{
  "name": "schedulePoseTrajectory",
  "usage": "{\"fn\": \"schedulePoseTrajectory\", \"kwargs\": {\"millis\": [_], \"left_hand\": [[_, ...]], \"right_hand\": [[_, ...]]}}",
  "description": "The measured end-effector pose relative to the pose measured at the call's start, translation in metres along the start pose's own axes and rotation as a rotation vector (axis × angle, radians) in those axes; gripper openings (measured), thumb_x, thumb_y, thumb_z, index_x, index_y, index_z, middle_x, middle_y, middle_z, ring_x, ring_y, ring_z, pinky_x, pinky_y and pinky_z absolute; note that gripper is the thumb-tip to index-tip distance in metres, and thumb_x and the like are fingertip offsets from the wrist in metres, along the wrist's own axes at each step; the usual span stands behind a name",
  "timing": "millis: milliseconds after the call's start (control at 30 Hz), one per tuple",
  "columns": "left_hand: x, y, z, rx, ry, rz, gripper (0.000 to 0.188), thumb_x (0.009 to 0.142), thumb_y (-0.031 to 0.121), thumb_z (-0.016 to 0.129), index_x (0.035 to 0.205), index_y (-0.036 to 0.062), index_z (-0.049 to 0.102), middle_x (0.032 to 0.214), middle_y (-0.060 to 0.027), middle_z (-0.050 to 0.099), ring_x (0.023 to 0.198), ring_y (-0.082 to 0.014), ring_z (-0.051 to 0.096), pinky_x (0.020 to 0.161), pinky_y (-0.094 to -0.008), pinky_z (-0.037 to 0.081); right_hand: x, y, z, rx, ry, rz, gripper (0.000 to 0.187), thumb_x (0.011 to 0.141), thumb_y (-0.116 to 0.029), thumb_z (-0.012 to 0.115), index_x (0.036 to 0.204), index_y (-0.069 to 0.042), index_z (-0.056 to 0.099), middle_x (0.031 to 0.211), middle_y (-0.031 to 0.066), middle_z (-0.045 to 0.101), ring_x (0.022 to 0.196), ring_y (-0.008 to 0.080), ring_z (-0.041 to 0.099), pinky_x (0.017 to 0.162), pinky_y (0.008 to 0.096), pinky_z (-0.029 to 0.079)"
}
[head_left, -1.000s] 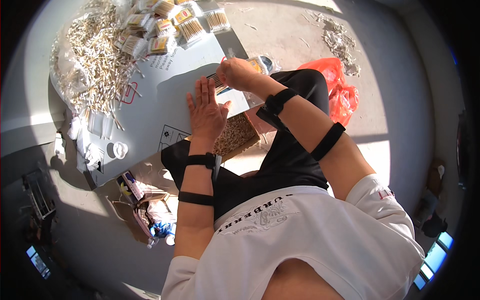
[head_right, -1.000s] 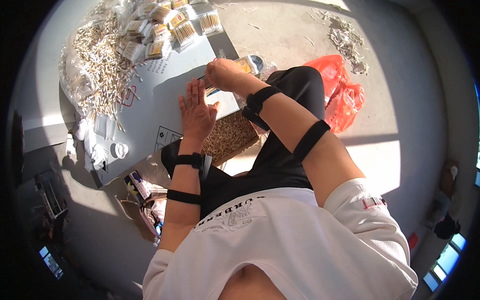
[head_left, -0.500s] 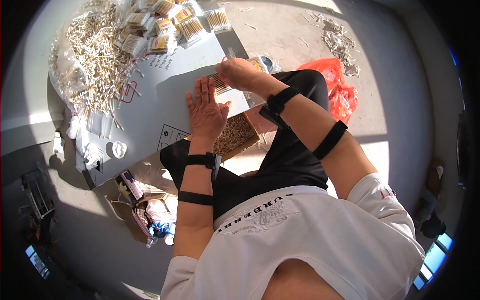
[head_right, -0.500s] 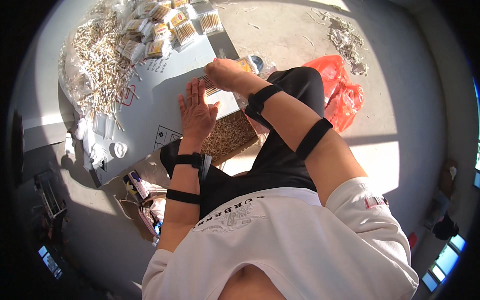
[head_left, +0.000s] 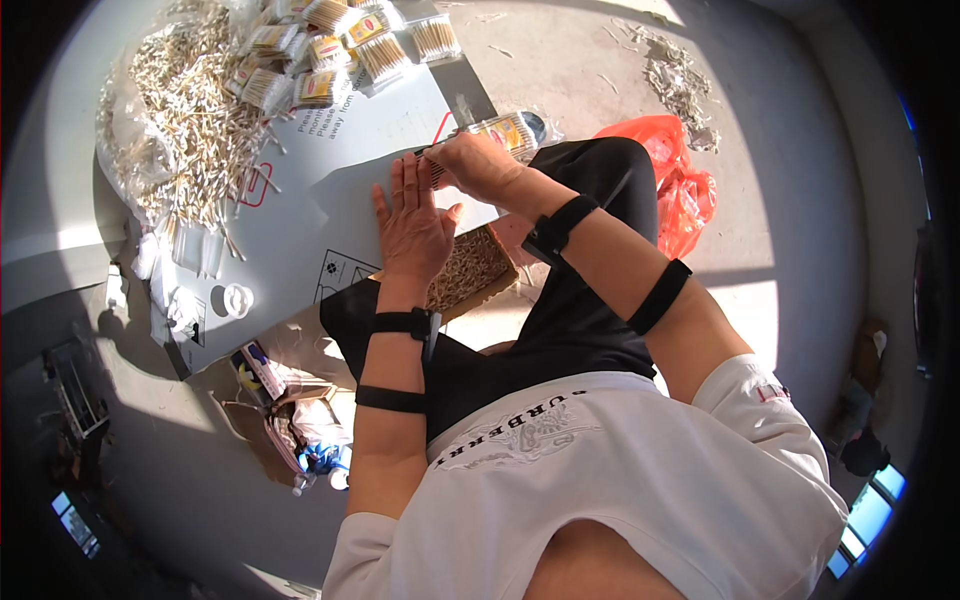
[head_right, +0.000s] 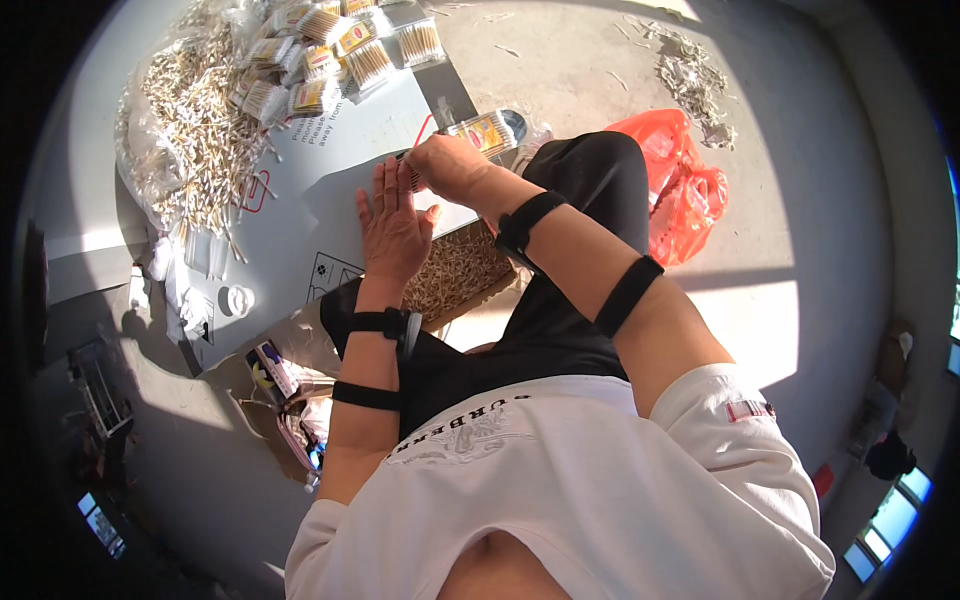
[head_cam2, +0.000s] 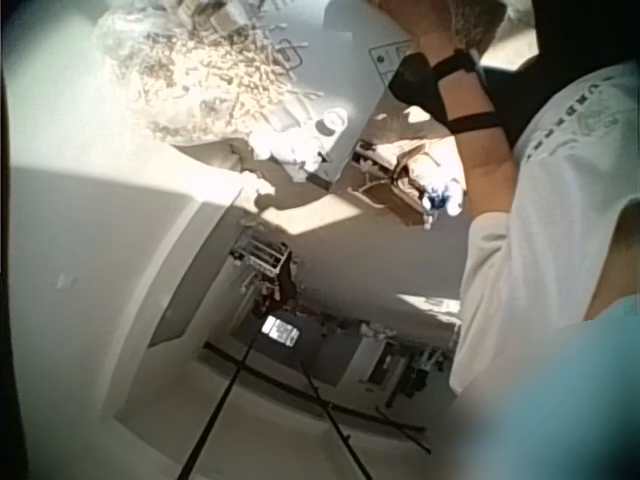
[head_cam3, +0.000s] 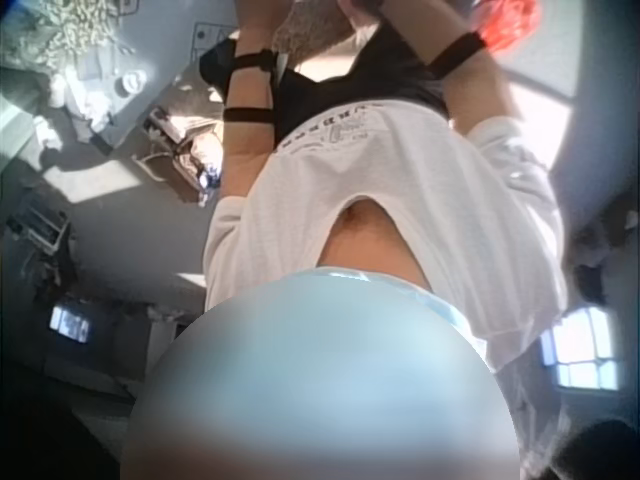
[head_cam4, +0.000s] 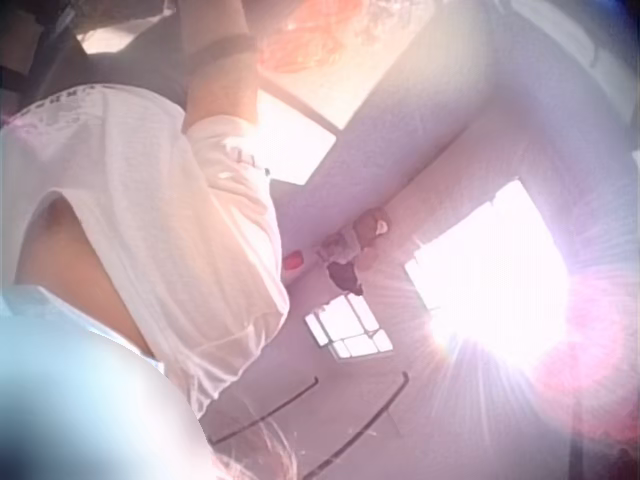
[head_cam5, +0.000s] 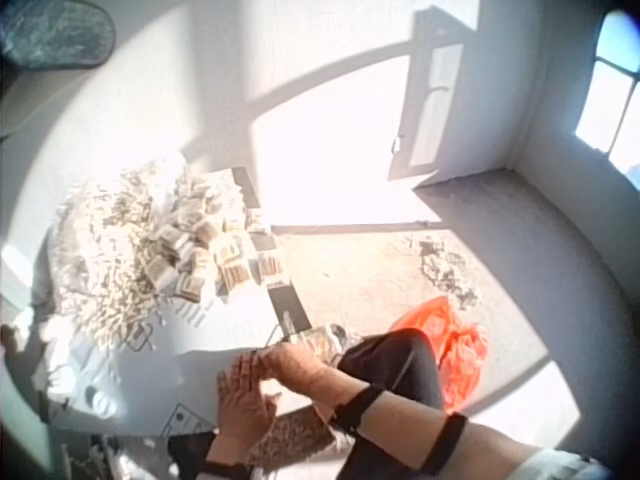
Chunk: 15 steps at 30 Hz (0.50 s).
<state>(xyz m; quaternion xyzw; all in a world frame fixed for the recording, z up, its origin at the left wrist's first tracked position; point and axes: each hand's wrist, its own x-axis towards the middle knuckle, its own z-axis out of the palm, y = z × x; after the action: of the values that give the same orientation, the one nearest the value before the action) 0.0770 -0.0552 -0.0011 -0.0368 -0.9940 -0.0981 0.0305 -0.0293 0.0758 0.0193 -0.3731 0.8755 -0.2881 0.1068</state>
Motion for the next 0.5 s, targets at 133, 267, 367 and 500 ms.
{"fn": "schedulePoseTrajectory", "kwargs": {"millis": [133,267,367,500], "left_hand": [[0.0,0.0,-0.001,-0.003,0.0,0.015,0.076,0.091,0.048,0.049,0.148,0.0038,0.023,0.156,-0.012,0.019,0.145,-0.0263,0.013,0.116,-0.052,0.005],[0.001,0.003,-0.002,-0.033,-0.004,-0.011,0.077,0.092,0.049,0.047,0.148,0.0032,0.023,0.156,-0.0127,0.019,0.145,-0.027,0.013,0.116,-0.052,0.005],[0.002,0.012,0.0,-0.051,0.017,-0.069,0.077,0.091,0.049,0.049,0.148,0.003,0.022,0.155,-0.0139,0.02,0.145,-0.0278,0.014,0.116,-0.0516,0.005],[-0.001,0.015,0.001,-0.026,0.054,-0.067,0.078,0.09,0.047,0.051,0.148,0.0026,0.021,0.155,-0.0156,0.021,0.145,-0.0288,0.014,0.116,-0.0513,0.006]], "right_hand": [[-0.001,-0.002,0.002,0.005,0.026,0.027,0.017,0.076,-0.008,0.069,0.092,-0.003,0.065,0.083,0.0167,0.067,0.081,0.0365,0.065,0.07,0.0419,0.052],[-0.002,-0.003,0.0,-0.021,0.013,0.057,0.017,0.076,-0.005,0.067,0.093,-0.004,0.066,0.083,0.0167,0.067,0.081,0.036,0.065,0.07,0.0412,0.053],[-0.001,-0.002,0.0,0.002,0.003,0.066,0.018,0.076,-0.005,0.067,0.094,-0.004,0.067,0.083,0.0169,0.067,0.081,0.0358,0.065,0.07,0.0412,0.053],[-0.002,-0.005,0.0,-0.01,0.03,0.06,0.017,0.077,-0.007,0.065,0.095,-0.005,0.067,0.082,0.0171,0.067,0.08,0.0358,0.065,0.07,0.0417,0.053]]}}
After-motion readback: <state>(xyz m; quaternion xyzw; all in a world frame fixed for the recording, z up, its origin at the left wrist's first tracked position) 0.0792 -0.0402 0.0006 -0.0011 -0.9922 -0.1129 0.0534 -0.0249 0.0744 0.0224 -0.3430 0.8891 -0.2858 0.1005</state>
